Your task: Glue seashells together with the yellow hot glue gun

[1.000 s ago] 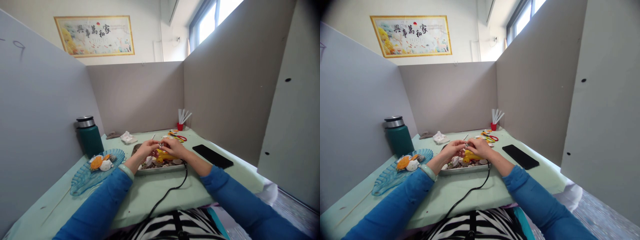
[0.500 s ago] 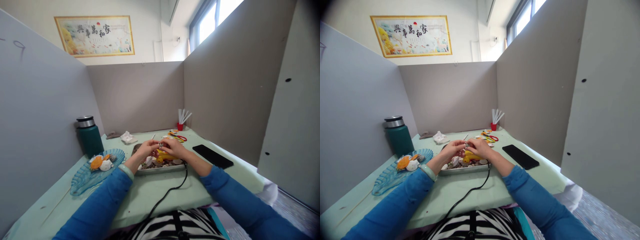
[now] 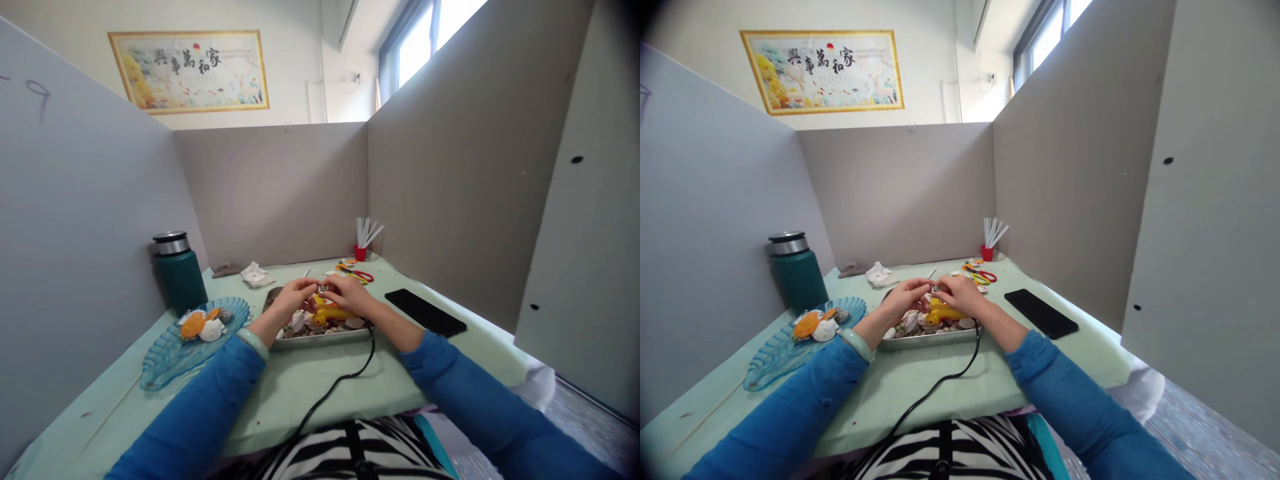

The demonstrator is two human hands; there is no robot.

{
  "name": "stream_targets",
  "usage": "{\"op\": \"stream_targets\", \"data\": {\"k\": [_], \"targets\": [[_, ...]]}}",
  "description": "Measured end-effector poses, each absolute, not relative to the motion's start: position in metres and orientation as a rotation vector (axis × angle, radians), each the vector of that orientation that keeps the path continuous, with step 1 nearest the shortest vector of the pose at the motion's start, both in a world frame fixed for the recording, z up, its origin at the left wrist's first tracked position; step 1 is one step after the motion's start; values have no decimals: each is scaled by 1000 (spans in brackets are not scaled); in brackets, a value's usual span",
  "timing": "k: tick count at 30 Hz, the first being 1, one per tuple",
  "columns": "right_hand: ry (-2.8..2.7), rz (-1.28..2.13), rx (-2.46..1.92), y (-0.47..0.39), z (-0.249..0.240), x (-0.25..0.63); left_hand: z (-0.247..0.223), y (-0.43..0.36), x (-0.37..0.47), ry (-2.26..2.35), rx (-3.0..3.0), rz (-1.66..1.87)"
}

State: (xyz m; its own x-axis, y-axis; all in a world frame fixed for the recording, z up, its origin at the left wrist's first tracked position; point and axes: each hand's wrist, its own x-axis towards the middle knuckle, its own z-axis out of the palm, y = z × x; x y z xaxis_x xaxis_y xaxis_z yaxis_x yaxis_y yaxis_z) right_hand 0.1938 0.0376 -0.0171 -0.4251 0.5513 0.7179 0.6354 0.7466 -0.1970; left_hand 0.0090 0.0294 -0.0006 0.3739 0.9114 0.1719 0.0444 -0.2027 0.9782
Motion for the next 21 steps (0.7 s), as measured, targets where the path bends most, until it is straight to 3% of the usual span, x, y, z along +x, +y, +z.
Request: {"op": "stream_targets", "data": {"k": [21], "targets": [[-2134, -153, -897, 40, -18, 194, -2, 28, 12, 868, 1804, 935]]}}
